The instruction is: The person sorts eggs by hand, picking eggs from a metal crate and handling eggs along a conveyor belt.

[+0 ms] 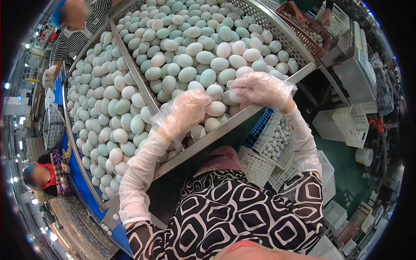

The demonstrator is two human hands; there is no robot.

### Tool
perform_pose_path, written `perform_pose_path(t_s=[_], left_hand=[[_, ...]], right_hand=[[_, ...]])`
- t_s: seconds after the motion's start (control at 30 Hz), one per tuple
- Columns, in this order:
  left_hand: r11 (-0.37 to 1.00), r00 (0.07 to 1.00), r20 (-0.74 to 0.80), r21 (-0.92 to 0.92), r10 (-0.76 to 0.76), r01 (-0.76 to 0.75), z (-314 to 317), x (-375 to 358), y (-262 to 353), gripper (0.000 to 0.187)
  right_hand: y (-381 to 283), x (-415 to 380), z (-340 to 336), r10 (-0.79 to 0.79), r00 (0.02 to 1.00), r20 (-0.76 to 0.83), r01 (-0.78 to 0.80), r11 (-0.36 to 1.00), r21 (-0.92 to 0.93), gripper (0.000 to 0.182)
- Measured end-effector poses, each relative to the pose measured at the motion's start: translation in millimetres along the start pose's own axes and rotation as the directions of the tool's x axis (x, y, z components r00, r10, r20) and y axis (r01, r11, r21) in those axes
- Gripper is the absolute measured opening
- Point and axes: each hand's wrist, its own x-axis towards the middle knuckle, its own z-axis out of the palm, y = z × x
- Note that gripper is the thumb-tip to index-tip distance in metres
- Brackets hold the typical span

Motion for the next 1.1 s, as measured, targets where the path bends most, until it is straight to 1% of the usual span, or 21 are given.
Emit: perform_pose_path(t_s=[0.03, 0.07, 0.1, 0.17, 0.2, 0.3, 0.37, 0.47, 0.57, 0.6, 0.63, 0.67, 0.7, 0.73, 0.77, 0.83, 0.9, 0.93, 1.03, 1.07, 1.1], left_hand=[[0.998, 1.000, -0.002, 0.056, -0.010, 0.011, -4.4, -4.4, -2.2, 0.015], [0.993, 0.996, 0.066, 0.093, 0.062, -0.068, -13.0, -5.2, -6.5, 0.017], [0.993, 0.999, -0.018, 0.110, 0.033, -0.031, -19.3, -4.7, -11.5, 0.018], [0.990, 0.983, -0.183, 0.131, -0.032, 0.056, -28.4, -6.1, -19.9, 0.020], [0.965, 0.990, -0.120, 0.244, -0.067, 0.095, -27.2, -6.5, -24.4, 0.020], [0.810, 0.976, 0.034, 0.564, -0.214, 0.158, -16.6, -4.3, -40.8, 0.021], [0.833, 0.973, 0.138, 0.547, -0.184, 0.079, -41.0, -9.6, -12.5, 0.019], [0.826, 0.962, 0.003, 0.514, -0.272, 0.232, -43.5, -23.0, -10.2, 0.021], [0.920, 0.991, -0.091, 0.371, -0.100, 0.127, -22.5, -23.1, -5.4, 0.022], [0.944, 0.990, -0.140, 0.327, 0.006, 0.040, -15.8, -25.0, 0.5, 0.022], [0.945, 0.994, -0.090, 0.315, -0.069, 0.094, -16.2, -31.1, 5.5, 0.022], [0.941, 0.989, -0.036, 0.304, -0.142, 0.146, -18.8, -37.0, 12.2, 0.023], [0.935, 0.977, 0.020, 0.296, -0.212, 0.196, -20.2, -43.1, 17.7, 0.023], [0.950, 0.966, 0.085, 0.222, -0.245, 0.221, -19.8, -52.7, 15.8, 0.025], [0.966, 0.977, 0.083, 0.187, -0.199, 0.181, -24.6, -57.3, 16.3, 0.025], [0.990, 0.992, 0.073, 0.112, -0.098, 0.090, -32.5, -61.1, 21.2, 0.026], [0.988, 0.993, -0.005, 0.101, -0.118, 0.118, -26.9, -64.5, 24.2, 0.026], [0.987, 0.991, -0.042, 0.095, -0.126, 0.129, -24.7, -65.9, 25.1, 0.026], [0.988, 0.992, -0.038, 0.097, -0.118, 0.122, -20.5, -62.4, 28.9, 0.028], [0.985, 0.990, -0.029, 0.099, -0.139, 0.141, -22.7, -58.6, 31.2, 0.029], [0.981, 0.987, -0.017, 0.104, -0.161, 0.162, -27.1, -55.3, 34.7, 0.030]], right_hand=[[-8.6, 1.7, 0.5, 0.007, 0.992, 0.123, -0.016, 0.997, 0.071, 0.029], [-14.6, 4.5, -0.2, 0.000, 0.969, 0.248, -0.035, 0.990, 0.137, 0.028], [-18.2, 6.3, -0.5, -0.020, 0.928, 0.371, -0.058, 0.979, 0.196, 0.027], [-27.4, 4.5, 5.5, 0.010, 0.977, 0.212, -0.041, 0.988, 0.146, 0.029], [-35.1, 5.4, 4.3, 0.007, 0.995, 0.099, -0.016, 0.996, 0.085, 0.030], [-29.9, 12.8, 5.3, -0.046, 0.996, -0.070, 0.049, 0.998, 0.034, 0.032], [-13.5, 11.5, 12.4, -0.032, 0.997, -0.076, 0.043, 0.988, 0.145, 0.031], [-6.7, 8.7, 17.0, -0.004, 0.996, -0.090, 0.014, 0.993, 0.115, 0.033], [-16.5, 10.8, 17.6, -0.053, 0.998, -0.039, 0.054, 0.998, 0.033, 0.035], [-17.7, 15.7, 25.5, -0.130, 0.989, -0.071, 0.134, 0.989, 0.056, 0.034], [-21.0, 18.8, 29.4, -0.202, 0.974, -0.103, 0.211, 0.974, 0.078, 0.033], [-28.7, 16.8, 32.1, -0.128, 0.992, -0.010, 0.128, 0.992, -0.019, 0.029], [-29.3, 17.9, 35.0, -0.162, 0.987, -0.011, 0.161, 0.987, -0.013, 0.029], [-26.9, 19.9, 37.8, -0.193, 0.981, -0.014, 0.193, 0.981, -0.009, 0.028], [-24.4, 22.4, 38.6, -0.223, 0.975, -0.022, 0.223, 0.975, -0.009, 0.028], [-18.4, 31.2, 40.0, -0.126, 0.992, 0.029, 0.126, 0.992, 0.002, 0.038], [-9.6, 39.8, 45.2, -0.033, 0.997, 0.071, 0.041, 0.991, -0.126, 0.027], [-10.0, 38.1, 43.7, -0.018, 0.993, 0.120, 0.034, 0.991, -0.132, 0.044], [-29.5, 35.6, 34.2, -0.023, 0.992, 0.125, 0.036, 0.993, -0.110, 0.025], [-38.4, 34.2, 23.9, 0.049, 0.979, 0.200, -0.023, 0.991, -0.130, 0.025], [-31.1, 33.0, 20.1, 0.035, 0.982, 0.187, -0.015, 0.994, -0.111, 0.025]])
